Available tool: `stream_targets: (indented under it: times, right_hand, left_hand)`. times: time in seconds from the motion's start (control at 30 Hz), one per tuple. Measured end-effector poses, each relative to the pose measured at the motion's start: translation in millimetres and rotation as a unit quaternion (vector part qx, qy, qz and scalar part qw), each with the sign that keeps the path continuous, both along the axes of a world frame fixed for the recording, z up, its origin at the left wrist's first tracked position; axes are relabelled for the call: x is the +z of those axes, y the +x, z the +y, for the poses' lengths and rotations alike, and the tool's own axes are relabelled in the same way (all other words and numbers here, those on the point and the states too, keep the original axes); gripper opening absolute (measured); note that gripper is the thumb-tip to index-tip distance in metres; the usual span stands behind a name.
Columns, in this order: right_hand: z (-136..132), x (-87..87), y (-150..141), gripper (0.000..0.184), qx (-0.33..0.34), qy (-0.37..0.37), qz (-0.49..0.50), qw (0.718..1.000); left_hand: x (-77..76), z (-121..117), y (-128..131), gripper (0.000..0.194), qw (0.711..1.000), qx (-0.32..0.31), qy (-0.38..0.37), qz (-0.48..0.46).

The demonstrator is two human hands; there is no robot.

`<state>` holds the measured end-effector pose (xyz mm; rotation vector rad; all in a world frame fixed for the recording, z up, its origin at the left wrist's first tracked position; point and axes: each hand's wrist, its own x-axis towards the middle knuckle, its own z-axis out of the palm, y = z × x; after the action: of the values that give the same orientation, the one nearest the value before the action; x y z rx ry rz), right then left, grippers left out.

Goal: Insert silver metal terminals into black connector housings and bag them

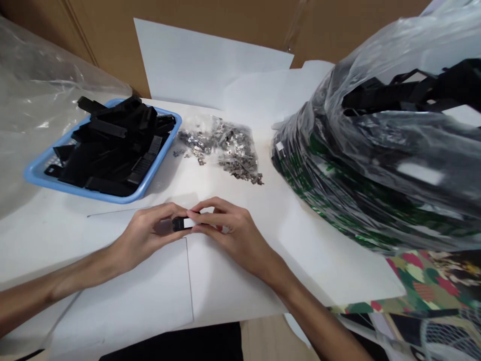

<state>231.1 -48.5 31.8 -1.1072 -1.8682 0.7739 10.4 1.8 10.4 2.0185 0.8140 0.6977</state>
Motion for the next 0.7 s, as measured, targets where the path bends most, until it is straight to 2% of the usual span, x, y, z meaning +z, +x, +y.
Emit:
stream_targets:
  times: [0.13, 0.23, 0.27, 0.33, 0.4, 0.43, 0.5, 0.57, 0.7]
  right_hand:
    - [1, 6.2, 0, 0.031, 0.001, -0.034, -0.007, 0.999]
    - [13, 8.6, 16, 0.025, -0.006, -0.074, -0.011, 0.997]
    - [19, 7.2, 25, 0.025, -0.036, -0.069, -0.021, 0.997]
    - [33, 0.2, 47, 0.024, -0.145, -0.022, -0.065, 0.987]
    - [45, -11.1, 69, 0.023, -0.249, 0.021, -0.137, 0.958]
    - [50, -17.3, 78, 0.023, -0.279, 0.024, -0.166, 0.946]
    - [53, -28.5, 88, 0.024, -0.305, 0.019, -0.200, 0.931]
    - [52, -36.3, 90, 0.026, -0.310, 0.019, -0.201, 0.929]
    - [45, -42.6, 89, 0.028, -0.331, 0.016, -0.177, 0.927]
  left_hand:
    - [-1.1, 1, -1, 0.019, 1.000, -0.003, -0.002, -0.002]
    - [-2.3, 2, -2, 0.022, 1.000, 0.001, -0.006, -0.005]
    - [-2.1, 3, -2, 0.024, 1.000, 0.000, -0.003, -0.005]
    - [-0.3, 4, -2, 0.029, 1.000, -0.008, 0.022, -0.004]
    - [2.8, 4, -1, 0.033, 0.998, -0.012, 0.064, 0.004]
    - [4.4, 3, -1, 0.034, 0.996, -0.010, 0.086, 0.009]
    - [6.7, 3, -1, 0.032, 0.993, 0.004, 0.117, 0.021]
    - [7.2, 2, -1, 0.030, 0.990, 0.020, 0.135, 0.029]
    - [5.1, 0, -1, 0.031, 0.985, 0.034, 0.168, 0.029]
